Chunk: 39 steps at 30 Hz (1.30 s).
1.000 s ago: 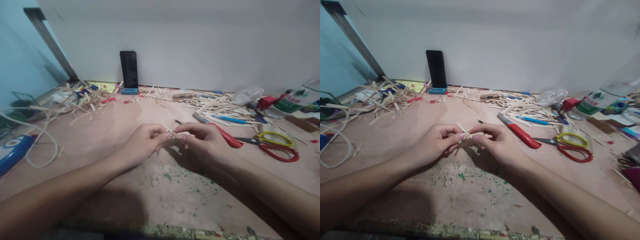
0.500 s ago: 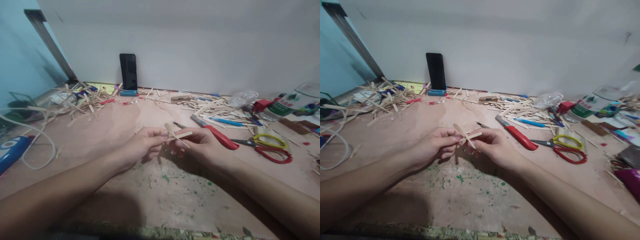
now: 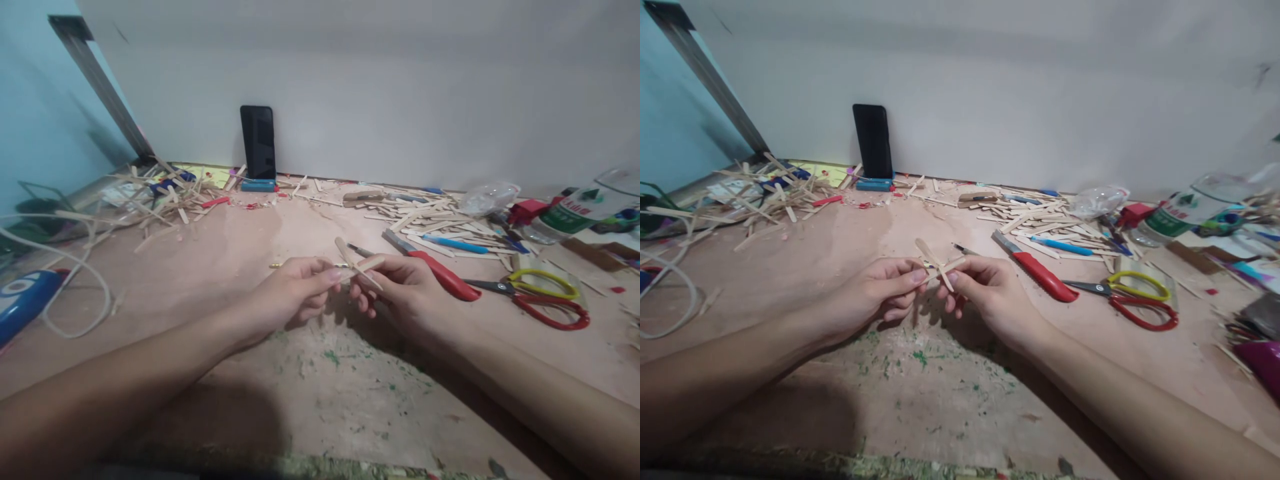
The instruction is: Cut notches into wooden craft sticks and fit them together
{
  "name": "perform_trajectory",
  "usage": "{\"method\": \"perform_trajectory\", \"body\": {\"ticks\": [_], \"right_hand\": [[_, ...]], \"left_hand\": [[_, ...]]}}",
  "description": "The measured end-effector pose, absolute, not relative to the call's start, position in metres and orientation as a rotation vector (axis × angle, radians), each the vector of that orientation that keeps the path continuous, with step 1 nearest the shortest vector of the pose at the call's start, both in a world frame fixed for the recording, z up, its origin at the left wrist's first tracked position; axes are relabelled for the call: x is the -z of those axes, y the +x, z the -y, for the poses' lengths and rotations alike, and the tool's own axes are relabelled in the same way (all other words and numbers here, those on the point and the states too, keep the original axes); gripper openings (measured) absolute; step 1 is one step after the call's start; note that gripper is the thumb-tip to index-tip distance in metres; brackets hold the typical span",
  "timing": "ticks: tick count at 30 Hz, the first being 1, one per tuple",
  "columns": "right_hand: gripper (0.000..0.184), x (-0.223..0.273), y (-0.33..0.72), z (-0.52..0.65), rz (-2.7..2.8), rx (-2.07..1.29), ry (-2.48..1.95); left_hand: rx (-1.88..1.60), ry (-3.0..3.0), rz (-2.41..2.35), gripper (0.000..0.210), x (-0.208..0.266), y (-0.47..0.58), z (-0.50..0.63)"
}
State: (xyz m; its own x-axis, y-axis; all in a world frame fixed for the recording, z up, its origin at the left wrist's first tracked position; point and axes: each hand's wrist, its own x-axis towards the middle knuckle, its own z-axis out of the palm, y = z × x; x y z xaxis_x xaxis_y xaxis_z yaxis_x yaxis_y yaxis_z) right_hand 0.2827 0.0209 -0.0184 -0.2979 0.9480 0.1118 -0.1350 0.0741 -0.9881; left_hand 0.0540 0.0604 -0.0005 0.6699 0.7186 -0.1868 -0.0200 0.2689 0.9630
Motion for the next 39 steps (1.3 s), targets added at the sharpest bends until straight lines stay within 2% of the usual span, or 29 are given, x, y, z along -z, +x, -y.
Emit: {"method": "perform_trajectory", "body": {"ticks": [10, 18, 25, 33, 39], "right_hand": [[0.025, 0.015, 0.282, -0.022, 1.457, -1.480, -0.866], [0.033, 0.009, 0.285, -0.021, 1.494, -1.579, -0.828], [0.031, 0.012, 0.283, -0.021, 1.459, -1.596, -0.852], [0.028, 0.018, 0.278, -0.023, 1.349, -1.488, -0.900], [0.028, 0.015, 0.282, -0.022, 1.383, -1.547, -0.863]], "left_hand": [[-0.550, 1.249, -0.691, 0.031, 0.000, 0.055, -0.058], [-0.574, 1.323, -0.673, 0.036, -0.007, 0.057, -0.052], [-0.636, 1.442, -0.686, 0.042, -0.004, 0.060, -0.051], [-0.809, 1.781, -0.768, 0.021, -0.018, 0.057, -0.049], [-0.881, 1.882, -0.824, 0.022, -0.018, 0.052, -0.048]]}}
